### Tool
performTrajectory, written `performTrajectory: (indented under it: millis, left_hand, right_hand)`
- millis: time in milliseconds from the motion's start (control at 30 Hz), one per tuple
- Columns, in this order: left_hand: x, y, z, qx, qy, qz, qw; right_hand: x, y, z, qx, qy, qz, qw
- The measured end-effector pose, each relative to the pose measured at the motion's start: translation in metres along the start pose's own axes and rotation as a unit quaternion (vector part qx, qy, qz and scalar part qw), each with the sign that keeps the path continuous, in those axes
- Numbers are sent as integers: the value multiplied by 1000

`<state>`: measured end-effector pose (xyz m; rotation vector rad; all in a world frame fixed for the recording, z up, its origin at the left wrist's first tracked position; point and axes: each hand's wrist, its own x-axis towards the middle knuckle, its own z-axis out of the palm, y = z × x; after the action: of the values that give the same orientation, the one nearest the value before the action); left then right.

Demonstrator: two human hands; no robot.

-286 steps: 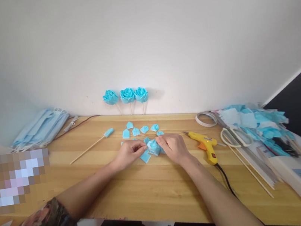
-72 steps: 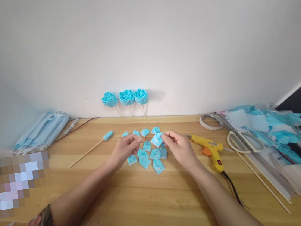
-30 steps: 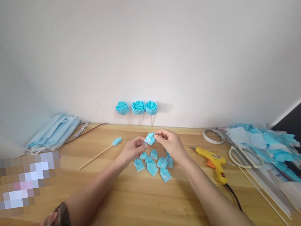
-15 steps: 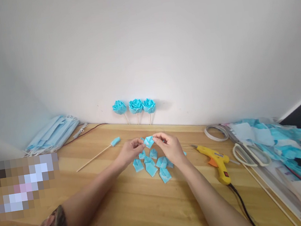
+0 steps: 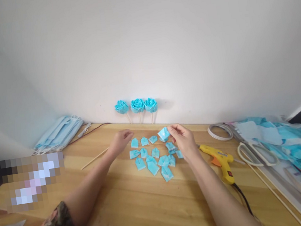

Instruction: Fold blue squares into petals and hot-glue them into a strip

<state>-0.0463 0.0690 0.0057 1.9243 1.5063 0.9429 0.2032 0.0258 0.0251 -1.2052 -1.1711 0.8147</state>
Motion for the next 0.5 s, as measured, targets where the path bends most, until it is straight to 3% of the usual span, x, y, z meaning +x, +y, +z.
performTrajectory:
  millis: [133, 267, 500]
  left_hand:
    - [-2, -4, -2, 170, -18, -8, 985]
    - [-5, -2, 3, 288, -35, 33, 956]
    - [-7, -3, 11, 298, -39, 59, 952]
  right_hand:
    - [-4, 1, 5, 9, -29, 20, 999]
    - [-8, 3, 10, 0, -58, 32, 998]
    - [-11, 7, 14, -5, -80, 21, 997]
